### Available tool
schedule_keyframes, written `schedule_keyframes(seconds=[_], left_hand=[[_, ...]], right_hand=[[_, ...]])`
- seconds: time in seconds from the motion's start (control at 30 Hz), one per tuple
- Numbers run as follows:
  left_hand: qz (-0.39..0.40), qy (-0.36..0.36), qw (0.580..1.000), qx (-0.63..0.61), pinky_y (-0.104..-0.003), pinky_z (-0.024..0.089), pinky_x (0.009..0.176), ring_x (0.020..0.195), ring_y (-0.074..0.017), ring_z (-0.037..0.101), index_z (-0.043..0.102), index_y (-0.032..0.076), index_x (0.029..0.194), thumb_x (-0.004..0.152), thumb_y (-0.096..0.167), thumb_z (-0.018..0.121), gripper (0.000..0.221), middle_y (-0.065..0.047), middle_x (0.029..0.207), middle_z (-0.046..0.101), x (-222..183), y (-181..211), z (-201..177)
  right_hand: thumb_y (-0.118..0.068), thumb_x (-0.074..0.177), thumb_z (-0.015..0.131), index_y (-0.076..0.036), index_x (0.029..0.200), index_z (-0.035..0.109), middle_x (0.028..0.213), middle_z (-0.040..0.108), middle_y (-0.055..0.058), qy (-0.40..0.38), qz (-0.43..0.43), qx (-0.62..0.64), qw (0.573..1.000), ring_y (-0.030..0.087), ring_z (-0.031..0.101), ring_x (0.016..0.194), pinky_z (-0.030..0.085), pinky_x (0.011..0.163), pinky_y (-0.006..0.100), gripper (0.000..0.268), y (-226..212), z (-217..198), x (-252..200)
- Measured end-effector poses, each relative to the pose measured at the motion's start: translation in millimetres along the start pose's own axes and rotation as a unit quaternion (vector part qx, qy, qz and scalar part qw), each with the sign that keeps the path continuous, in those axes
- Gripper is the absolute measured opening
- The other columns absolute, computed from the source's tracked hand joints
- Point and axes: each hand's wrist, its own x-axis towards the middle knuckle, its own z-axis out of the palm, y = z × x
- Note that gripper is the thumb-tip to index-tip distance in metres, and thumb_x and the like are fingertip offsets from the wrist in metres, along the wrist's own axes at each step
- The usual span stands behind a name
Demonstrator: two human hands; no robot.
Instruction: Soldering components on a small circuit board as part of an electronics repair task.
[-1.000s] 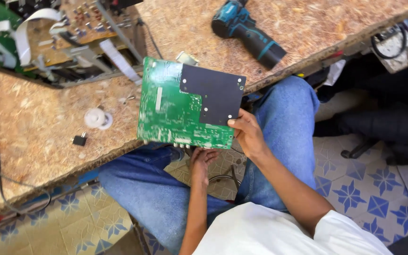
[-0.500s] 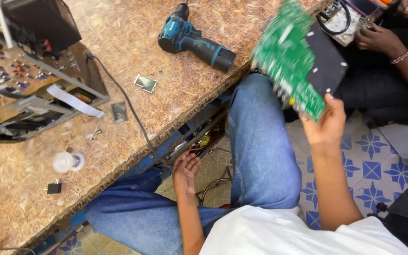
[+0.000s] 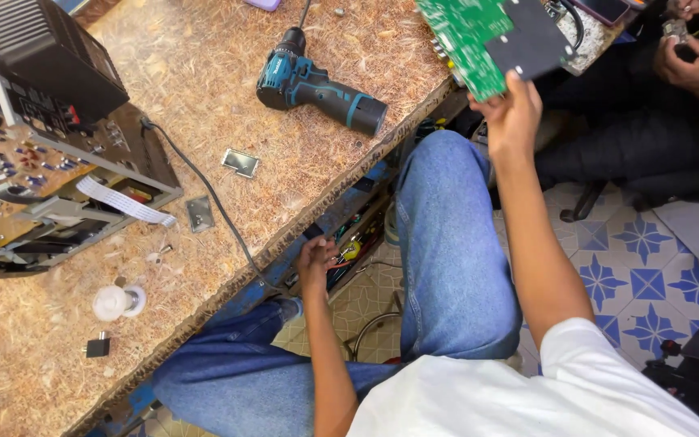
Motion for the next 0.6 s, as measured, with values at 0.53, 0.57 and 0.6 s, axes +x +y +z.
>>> schedule_keyframes(seconds=[0.53, 0.57, 0.6], left_hand=[[-0.001, -0.016, 1.0, 0.013, -0.041, 0.061, 0.082, 0.096, -0.0275, 0.075, 0.065, 0.006, 0.126, 0.096, 0.035, 0.063, 0.042, -0.017, 0.114, 0.075, -16, 2, 15], [0.009, -0.017, 1.0, 0.005, -0.041, 0.061, 0.081, 0.094, -0.0264, 0.076, 0.066, 0.007, 0.125, 0.095, 0.035, 0.063, 0.041, -0.015, 0.11, 0.075, -14, -1, 14], [0.018, -0.018, 1.0, -0.003, -0.041, 0.061, 0.079, 0.092, -0.0254, 0.076, 0.066, 0.007, 0.123, 0.095, 0.036, 0.064, 0.04, -0.013, 0.106, 0.076, -12, -4, 13]], right_hand=[[-0.048, 0.11, 0.056, -0.013, 0.078, 0.052, 0.058, 0.055, 0.002, -0.059, 0.008, -0.331, 0.942, 0.014, 0.054, 0.041, 0.041, 0.04, 0.025, 0.048, 7, 25, 53], [-0.056, 0.106, 0.054, -0.016, 0.073, 0.05, 0.056, 0.05, -0.004, -0.014, 0.015, -0.306, 0.952, 0.009, 0.046, 0.04, 0.036, 0.039, 0.022, 0.051, 6, 29, 46], [-0.064, 0.101, 0.052, -0.02, 0.068, 0.047, 0.054, 0.044, -0.01, 0.031, 0.021, -0.28, 0.959, 0.004, 0.038, 0.038, 0.03, 0.038, 0.019, 0.055, 5, 34, 40]])
